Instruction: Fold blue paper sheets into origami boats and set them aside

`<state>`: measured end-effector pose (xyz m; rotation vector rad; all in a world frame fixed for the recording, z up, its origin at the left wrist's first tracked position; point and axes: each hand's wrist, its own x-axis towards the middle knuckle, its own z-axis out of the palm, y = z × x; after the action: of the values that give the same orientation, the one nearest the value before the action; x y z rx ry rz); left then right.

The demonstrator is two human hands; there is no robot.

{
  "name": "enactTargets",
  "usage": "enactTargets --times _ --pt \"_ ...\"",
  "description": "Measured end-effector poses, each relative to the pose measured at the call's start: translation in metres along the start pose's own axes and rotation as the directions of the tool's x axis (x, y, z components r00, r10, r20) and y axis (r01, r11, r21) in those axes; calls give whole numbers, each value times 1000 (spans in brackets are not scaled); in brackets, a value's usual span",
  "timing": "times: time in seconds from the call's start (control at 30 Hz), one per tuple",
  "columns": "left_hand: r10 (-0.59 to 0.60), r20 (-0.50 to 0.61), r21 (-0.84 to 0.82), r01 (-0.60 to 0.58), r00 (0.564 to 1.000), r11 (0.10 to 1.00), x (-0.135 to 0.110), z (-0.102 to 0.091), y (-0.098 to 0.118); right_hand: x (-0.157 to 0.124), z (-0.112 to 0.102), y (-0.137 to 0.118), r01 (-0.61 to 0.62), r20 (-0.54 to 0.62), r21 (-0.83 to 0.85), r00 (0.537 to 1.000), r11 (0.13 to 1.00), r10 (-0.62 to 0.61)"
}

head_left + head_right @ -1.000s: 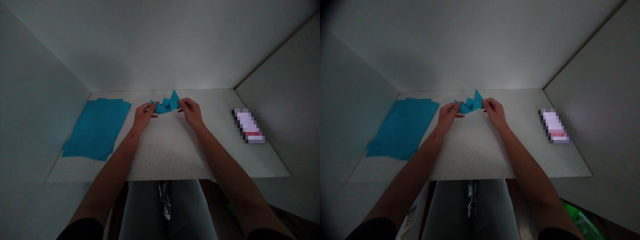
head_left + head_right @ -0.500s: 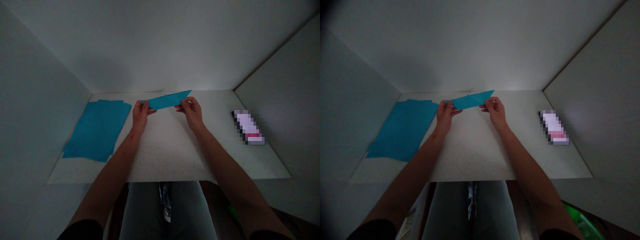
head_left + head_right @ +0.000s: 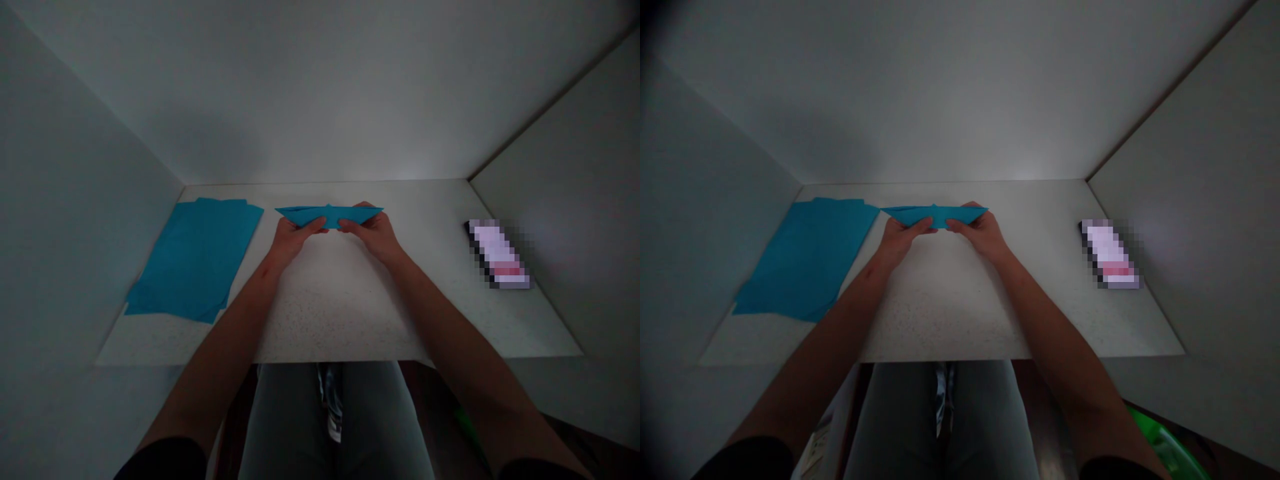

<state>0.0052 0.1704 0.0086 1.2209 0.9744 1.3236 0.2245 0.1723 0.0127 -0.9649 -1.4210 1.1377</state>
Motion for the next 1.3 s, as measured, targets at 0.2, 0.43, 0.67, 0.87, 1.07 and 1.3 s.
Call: enactTargets --times 0.2,0.43,0.67,0.87,1.07,1.3 --pt "25 -138 27 -21 990 999 9 -9 -5 2 -8 -5 -8 -6 -49 1000 999 7" --pt "150 -264 125 -120 953 985 14 -21 -4 2 -13 -7 10 28 -129 1000 992 -7" --pt "201 -289 191 -150 936 970 12 -21 -1 4 -15 -9 30 38 -70 999 997 -28" --pt "239 -290 279 -157 927 947 9 -23 4 0 -25 -11 73 28 -147 997 986 -69" --pt "250 -327 314 -145 911 938 10 -28 7 -3 -34 -19 145 83 -229 988 962 -129" --pt "268 -323 275 -181 907 944 12 -28 4 -2 -41 -17 210 199 -367 969 906 -145"
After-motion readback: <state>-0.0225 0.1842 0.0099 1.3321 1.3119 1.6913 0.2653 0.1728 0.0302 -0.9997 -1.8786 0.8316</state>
